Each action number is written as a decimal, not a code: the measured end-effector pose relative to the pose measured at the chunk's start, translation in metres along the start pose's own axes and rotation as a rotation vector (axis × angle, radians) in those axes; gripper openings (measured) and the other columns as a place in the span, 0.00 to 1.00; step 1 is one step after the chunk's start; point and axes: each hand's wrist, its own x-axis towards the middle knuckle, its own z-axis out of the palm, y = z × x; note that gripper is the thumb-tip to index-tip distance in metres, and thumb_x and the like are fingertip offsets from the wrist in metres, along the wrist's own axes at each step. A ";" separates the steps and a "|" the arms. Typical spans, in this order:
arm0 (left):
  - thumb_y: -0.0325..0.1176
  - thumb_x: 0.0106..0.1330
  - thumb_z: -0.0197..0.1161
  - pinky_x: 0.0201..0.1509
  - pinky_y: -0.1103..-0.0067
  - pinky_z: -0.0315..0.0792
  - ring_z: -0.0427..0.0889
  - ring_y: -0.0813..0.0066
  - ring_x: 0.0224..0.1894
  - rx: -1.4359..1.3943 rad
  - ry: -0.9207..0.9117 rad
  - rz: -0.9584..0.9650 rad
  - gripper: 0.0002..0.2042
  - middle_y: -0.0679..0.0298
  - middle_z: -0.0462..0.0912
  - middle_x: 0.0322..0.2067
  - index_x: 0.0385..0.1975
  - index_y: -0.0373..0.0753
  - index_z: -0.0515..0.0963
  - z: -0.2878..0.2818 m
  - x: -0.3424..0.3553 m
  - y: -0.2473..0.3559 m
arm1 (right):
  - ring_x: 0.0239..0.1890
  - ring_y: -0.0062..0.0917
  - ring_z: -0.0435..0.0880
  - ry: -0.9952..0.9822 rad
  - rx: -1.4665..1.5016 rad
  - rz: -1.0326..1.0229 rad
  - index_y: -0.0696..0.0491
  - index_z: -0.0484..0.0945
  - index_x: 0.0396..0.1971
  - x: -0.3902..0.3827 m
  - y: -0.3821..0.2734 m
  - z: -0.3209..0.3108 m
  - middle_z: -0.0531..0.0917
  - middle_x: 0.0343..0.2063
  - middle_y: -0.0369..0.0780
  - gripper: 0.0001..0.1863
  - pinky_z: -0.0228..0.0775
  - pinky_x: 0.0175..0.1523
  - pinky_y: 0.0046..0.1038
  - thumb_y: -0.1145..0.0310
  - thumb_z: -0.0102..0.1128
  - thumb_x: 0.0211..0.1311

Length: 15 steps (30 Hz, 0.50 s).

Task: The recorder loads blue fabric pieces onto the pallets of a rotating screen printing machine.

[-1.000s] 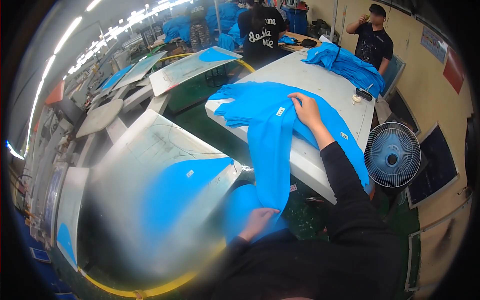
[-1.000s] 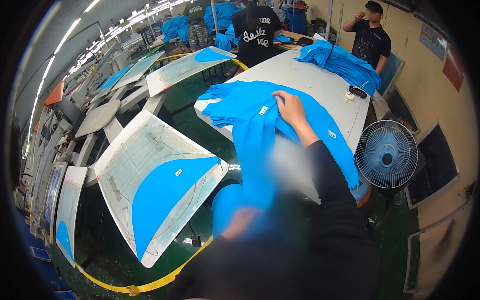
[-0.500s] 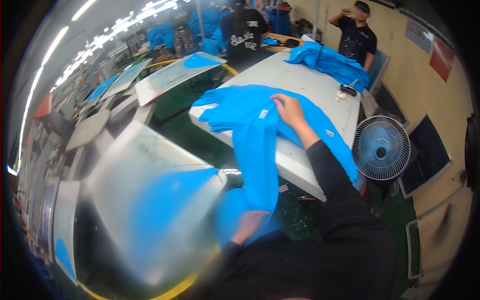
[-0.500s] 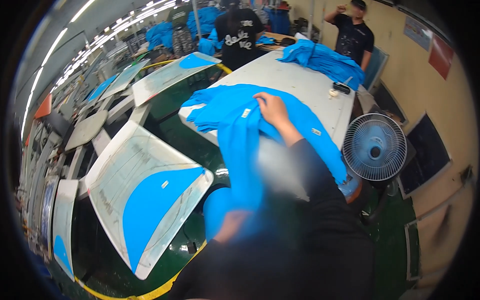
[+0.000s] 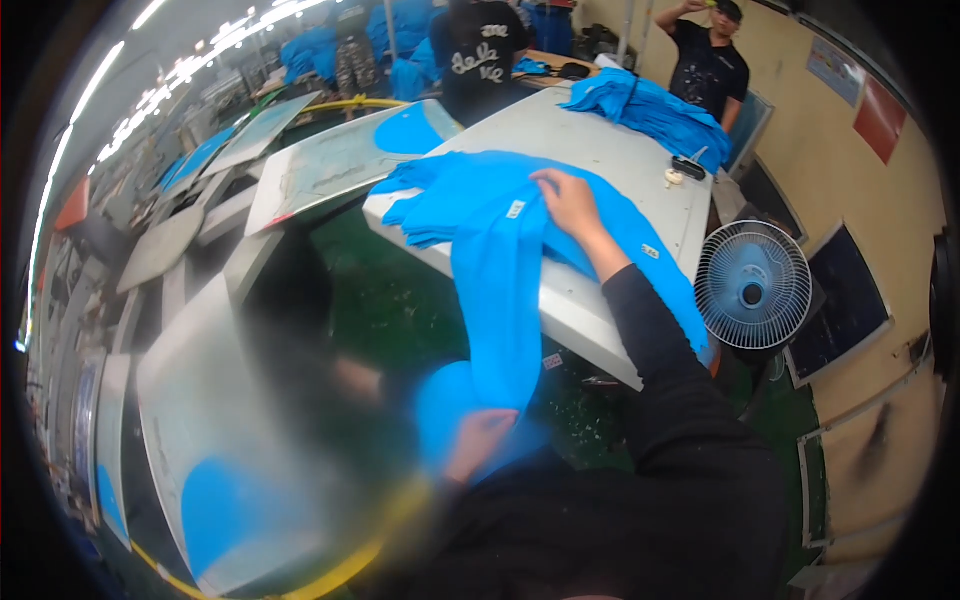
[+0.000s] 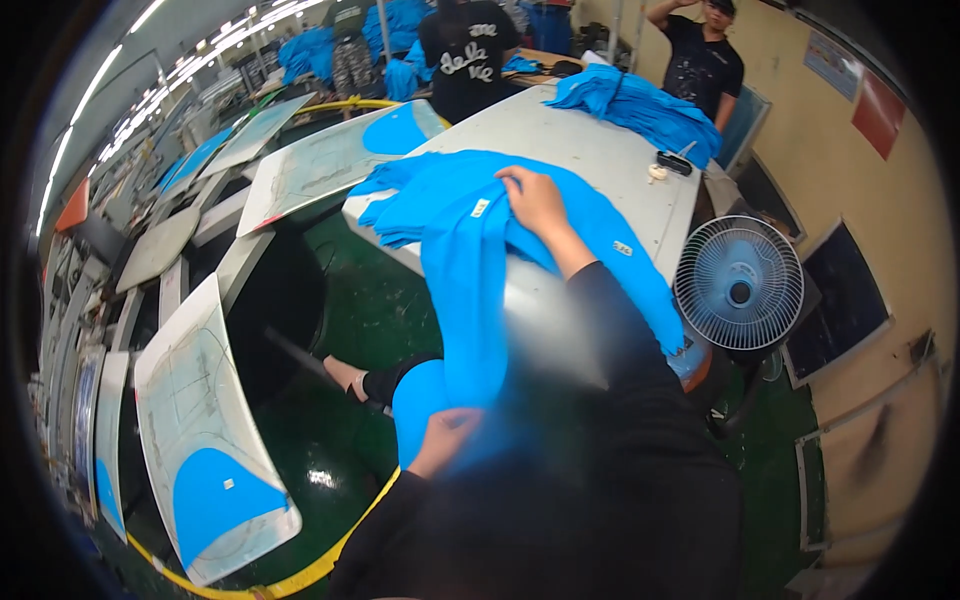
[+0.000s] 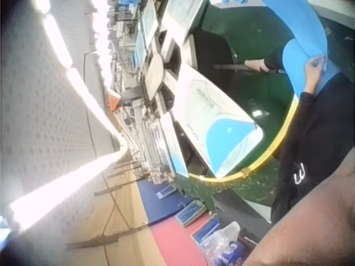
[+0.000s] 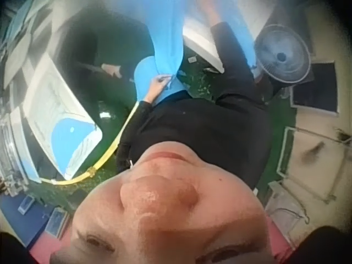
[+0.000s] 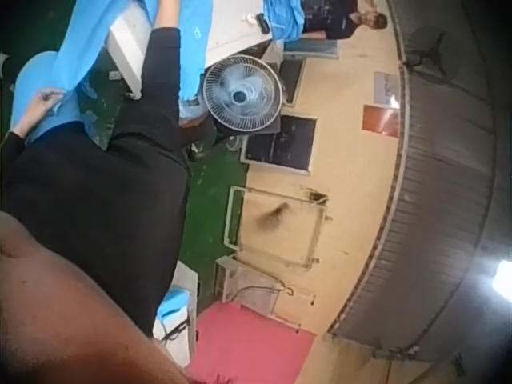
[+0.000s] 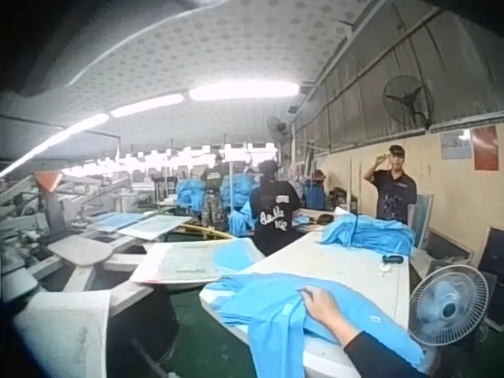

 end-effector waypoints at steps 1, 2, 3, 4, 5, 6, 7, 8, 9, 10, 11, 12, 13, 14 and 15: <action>0.29 0.61 0.60 0.31 0.86 0.69 0.76 0.85 0.28 0.019 -0.015 -0.015 0.08 0.68 0.82 0.29 0.38 0.35 0.81 0.001 0.000 0.003 | 0.34 0.38 0.81 -0.013 0.010 -0.003 0.47 0.82 0.37 -0.002 0.000 0.001 0.83 0.32 0.46 0.10 0.72 0.42 0.33 0.65 0.52 0.62; 0.28 0.61 0.60 0.30 0.86 0.69 0.76 0.85 0.28 0.038 -0.033 -0.024 0.09 0.68 0.82 0.29 0.39 0.36 0.81 0.001 0.001 0.006 | 0.34 0.38 0.81 -0.039 0.000 0.042 0.48 0.82 0.37 -0.001 -0.002 -0.003 0.83 0.32 0.46 0.10 0.72 0.41 0.33 0.65 0.52 0.62; 0.28 0.61 0.60 0.30 0.86 0.69 0.76 0.85 0.28 0.034 -0.023 -0.026 0.09 0.68 0.82 0.29 0.39 0.36 0.81 0.000 -0.001 0.009 | 0.33 0.38 0.81 -0.063 -0.012 0.087 0.48 0.82 0.37 0.000 -0.005 -0.003 0.83 0.31 0.46 0.10 0.72 0.40 0.33 0.65 0.52 0.62; 0.27 0.60 0.61 0.29 0.86 0.69 0.76 0.85 0.27 0.047 -0.038 -0.058 0.09 0.68 0.82 0.29 0.40 0.36 0.81 -0.002 -0.003 0.012 | 0.33 0.38 0.81 -0.069 -0.008 0.081 0.48 0.82 0.37 -0.001 -0.007 -0.001 0.83 0.31 0.46 0.10 0.72 0.40 0.33 0.65 0.52 0.62; 0.26 0.60 0.61 0.28 0.86 0.69 0.76 0.85 0.26 0.062 -0.057 -0.089 0.10 0.68 0.82 0.30 0.41 0.36 0.80 -0.004 -0.004 0.014 | 0.33 0.38 0.81 -0.061 -0.004 0.070 0.48 0.82 0.37 -0.001 -0.008 0.001 0.83 0.31 0.46 0.10 0.72 0.39 0.33 0.65 0.52 0.62; 0.26 0.60 0.61 0.28 0.86 0.69 0.76 0.85 0.26 0.061 -0.054 -0.087 0.10 0.68 0.82 0.30 0.41 0.36 0.80 -0.004 -0.004 0.013 | 0.32 0.38 0.81 -0.052 -0.002 0.060 0.48 0.82 0.37 -0.001 -0.009 0.002 0.83 0.31 0.45 0.10 0.72 0.39 0.33 0.65 0.52 0.62; 0.26 0.59 0.61 0.28 0.86 0.69 0.75 0.85 0.26 0.069 -0.050 -0.058 0.10 0.68 0.82 0.30 0.41 0.37 0.80 -0.004 -0.004 0.011 | 0.32 0.38 0.81 -0.051 -0.002 0.057 0.48 0.82 0.37 -0.001 -0.008 0.002 0.83 0.31 0.45 0.10 0.72 0.39 0.33 0.65 0.52 0.62; 0.25 0.59 0.62 0.27 0.86 0.69 0.75 0.86 0.25 0.079 -0.050 -0.029 0.11 0.68 0.82 0.31 0.42 0.37 0.80 -0.003 -0.003 0.009 | 0.33 0.38 0.81 -0.054 0.000 0.066 0.48 0.82 0.37 -0.001 -0.007 0.000 0.83 0.31 0.46 0.10 0.72 0.39 0.33 0.65 0.52 0.62; 0.25 0.59 0.62 0.27 0.86 0.69 0.75 0.86 0.25 0.079 -0.054 -0.026 0.11 0.68 0.82 0.31 0.42 0.37 0.80 -0.003 -0.003 0.008 | 0.33 0.38 0.81 -0.057 0.001 0.075 0.47 0.82 0.37 -0.002 -0.004 -0.002 0.83 0.31 0.46 0.10 0.72 0.40 0.33 0.65 0.51 0.62; 0.28 0.59 0.62 0.32 0.82 0.71 0.77 0.81 0.28 0.118 -0.049 0.010 0.11 0.64 0.83 0.32 0.42 0.39 0.81 -0.003 -0.001 0.006 | 0.33 0.38 0.81 -0.051 -0.006 0.077 0.47 0.82 0.37 -0.002 -0.002 -0.002 0.83 0.31 0.46 0.10 0.72 0.40 0.33 0.65 0.51 0.62; 0.31 0.59 0.63 0.37 0.78 0.73 0.79 0.75 0.30 0.157 -0.047 0.045 0.11 0.60 0.84 0.34 0.42 0.42 0.81 -0.002 0.000 0.004 | 0.34 0.38 0.81 -0.041 -0.009 0.059 0.47 0.82 0.37 -0.002 -0.003 -0.002 0.83 0.31 0.46 0.10 0.72 0.41 0.33 0.65 0.51 0.62; 0.31 0.59 0.63 0.37 0.78 0.73 0.79 0.75 0.30 0.158 -0.059 0.050 0.11 0.60 0.84 0.34 0.42 0.42 0.81 -0.003 0.001 -0.003 | 0.35 0.38 0.81 -0.030 -0.014 0.043 0.47 0.82 0.37 -0.002 -0.003 -0.002 0.83 0.32 0.46 0.10 0.72 0.42 0.33 0.65 0.51 0.62; 0.27 0.59 0.62 0.32 0.82 0.71 0.77 0.81 0.27 0.107 -0.047 0.077 0.11 0.64 0.83 0.32 0.42 0.39 0.81 -0.005 0.001 -0.011 | 0.35 0.38 0.81 -0.022 -0.025 0.049 0.47 0.82 0.37 -0.003 -0.003 0.000 0.83 0.32 0.46 0.10 0.72 0.42 0.33 0.65 0.51 0.62; 0.24 0.58 0.62 0.26 0.87 0.68 0.74 0.88 0.24 0.054 -0.033 0.103 0.11 0.68 0.81 0.30 0.42 0.37 0.80 -0.006 0.002 -0.018 | 0.35 0.38 0.81 -0.032 -0.031 0.047 0.47 0.82 0.37 -0.003 -0.007 0.004 0.83 0.33 0.46 0.10 0.72 0.43 0.33 0.65 0.51 0.62; 0.24 0.58 0.62 0.26 0.87 0.68 0.74 0.88 0.24 0.056 -0.049 0.107 0.11 0.68 0.81 0.30 0.42 0.37 0.80 -0.007 0.002 -0.018 | 0.36 0.38 0.81 -0.041 -0.039 0.049 0.48 0.82 0.37 -0.003 -0.008 0.005 0.83 0.33 0.46 0.10 0.72 0.44 0.33 0.65 0.51 0.63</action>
